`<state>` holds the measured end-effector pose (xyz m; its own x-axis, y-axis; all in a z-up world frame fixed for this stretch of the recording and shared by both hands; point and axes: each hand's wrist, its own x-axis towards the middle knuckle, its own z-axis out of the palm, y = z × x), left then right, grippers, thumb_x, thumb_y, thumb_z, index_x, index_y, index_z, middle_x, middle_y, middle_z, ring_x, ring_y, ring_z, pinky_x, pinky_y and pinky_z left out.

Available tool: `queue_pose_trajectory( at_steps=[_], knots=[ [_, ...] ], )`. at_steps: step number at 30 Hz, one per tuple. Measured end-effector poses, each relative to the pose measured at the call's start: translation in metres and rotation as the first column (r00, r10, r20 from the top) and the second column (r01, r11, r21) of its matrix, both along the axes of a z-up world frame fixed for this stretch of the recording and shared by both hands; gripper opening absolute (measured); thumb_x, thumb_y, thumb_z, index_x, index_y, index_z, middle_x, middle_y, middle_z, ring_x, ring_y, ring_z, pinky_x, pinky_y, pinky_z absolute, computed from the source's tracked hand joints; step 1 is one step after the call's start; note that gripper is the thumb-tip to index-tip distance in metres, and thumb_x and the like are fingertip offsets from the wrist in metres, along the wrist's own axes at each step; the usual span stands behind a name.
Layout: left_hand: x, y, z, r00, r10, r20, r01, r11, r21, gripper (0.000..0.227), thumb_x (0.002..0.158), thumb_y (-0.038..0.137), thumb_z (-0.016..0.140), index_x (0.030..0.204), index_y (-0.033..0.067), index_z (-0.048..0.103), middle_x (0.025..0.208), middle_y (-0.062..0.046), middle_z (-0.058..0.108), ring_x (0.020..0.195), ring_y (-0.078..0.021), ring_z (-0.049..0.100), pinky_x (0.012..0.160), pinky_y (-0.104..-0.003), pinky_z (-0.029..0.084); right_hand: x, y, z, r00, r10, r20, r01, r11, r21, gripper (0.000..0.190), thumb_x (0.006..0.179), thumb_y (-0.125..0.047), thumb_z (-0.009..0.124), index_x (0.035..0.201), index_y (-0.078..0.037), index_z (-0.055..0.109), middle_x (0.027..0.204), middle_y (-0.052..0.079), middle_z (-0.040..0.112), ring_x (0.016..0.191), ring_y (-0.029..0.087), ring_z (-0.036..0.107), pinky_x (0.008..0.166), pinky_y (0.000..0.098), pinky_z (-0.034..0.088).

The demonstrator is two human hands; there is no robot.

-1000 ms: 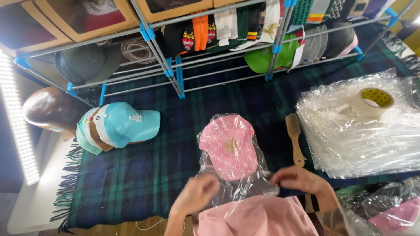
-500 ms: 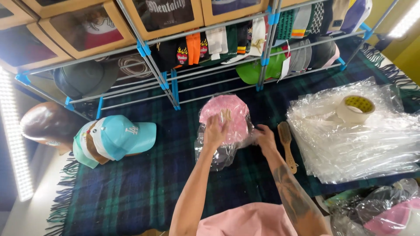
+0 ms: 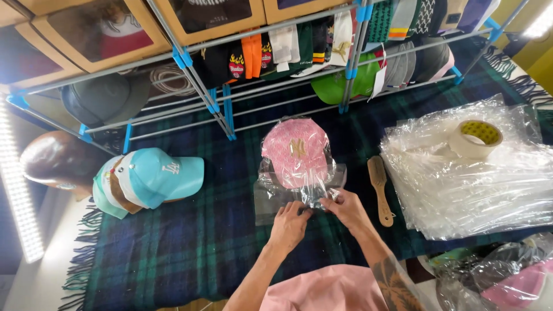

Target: The person unwraps a pink baseball cap from a plastic bag and uses a wooden brush to clean the exterior and interior surfaces. They turn the cap over to brush different sides and then place it on a shelf.

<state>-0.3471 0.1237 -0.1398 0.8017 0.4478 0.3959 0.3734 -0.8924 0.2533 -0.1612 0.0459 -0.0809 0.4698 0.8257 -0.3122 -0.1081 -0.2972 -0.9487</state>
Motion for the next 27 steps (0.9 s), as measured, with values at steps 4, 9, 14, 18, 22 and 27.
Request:
queue_pose_trajectory(
  at_steps=[4,9,14,18,22,27],
  knots=[
    [0.009,-0.001,0.025,1.000,0.018,0.009,-0.018,0.996,-0.086,0.012,0.097,0.008,0.059,0.103,0.0074,0.069,0.110,-0.013,0.055,0.089,-0.0368,0.061,0.065,-0.050,0.052,-0.001,0.003,0.000,1.000,-0.001,0.026,0.001,1.000,-0.007,0.012,0.096,-0.005,0.065,0.092,0.001,0.074,0.079,0.010,0.071,0.071,0.017,0.066,0.070,0.0285,0.053],
    [0.021,0.009,0.021,0.964,0.071,0.258,-0.072,0.997,-0.008,0.002,0.097,-0.002,0.063,0.096,0.0001,0.063,0.093,-0.010,0.057,0.080,-0.0298,0.060,0.065,-0.040,0.055,0.002,-0.016,-0.011,0.999,0.004,-0.048,-0.002,0.999,0.044,0.013,0.096,-0.004,0.069,0.092,0.004,0.078,0.068,0.012,0.070,0.062,0.017,0.061,0.060,0.0274,0.050],
    [0.021,0.016,0.080,0.937,0.095,0.335,-0.119,0.992,0.051,0.026,0.086,-0.011,0.068,0.107,0.0047,0.067,0.099,-0.008,0.062,0.094,-0.0259,0.067,0.065,-0.031,0.063,0.004,-0.057,-0.005,0.908,0.109,0.404,0.048,0.932,-0.359,0.034,0.097,-0.023,0.062,0.128,-0.011,0.062,0.083,0.003,0.075,0.072,0.020,0.075,0.062,0.0360,0.054],
    [0.021,0.008,0.109,0.978,0.006,0.208,0.033,0.983,-0.180,0.029,0.088,-0.017,0.057,0.110,0.0015,0.055,0.092,-0.015,0.060,0.085,-0.0318,0.061,0.054,-0.040,0.059,-0.009,-0.099,0.008,0.683,-0.165,0.712,0.175,0.983,0.060,0.070,0.086,-0.040,0.071,0.146,-0.012,0.048,0.127,0.011,0.054,0.119,0.023,0.057,0.083,0.0462,0.058],
    [0.027,-0.016,0.134,0.975,-0.016,0.221,0.065,0.973,-0.221,0.011,0.098,-0.004,0.049,0.106,0.0008,0.054,0.089,-0.017,0.059,0.080,-0.0369,0.060,0.060,-0.048,0.048,-0.043,-0.088,0.076,0.641,-0.255,0.724,-0.166,0.875,0.455,0.022,0.099,-0.010,0.053,0.108,-0.008,0.073,0.110,0.011,0.072,0.107,0.023,0.070,0.092,0.0333,0.055],
    [0.025,-0.017,0.142,0.918,-0.032,0.395,0.140,0.958,-0.249,0.010,0.098,-0.006,0.056,0.102,0.0024,0.055,0.090,-0.011,0.060,0.073,-0.0236,0.061,0.066,-0.032,0.052,-0.028,-0.033,0.019,0.366,0.137,0.921,-0.291,0.956,-0.026,0.041,0.105,-0.028,0.040,0.139,-0.007,0.048,0.124,0.017,0.065,0.102,0.038,0.067,0.085,0.0471,0.052]
  ],
)
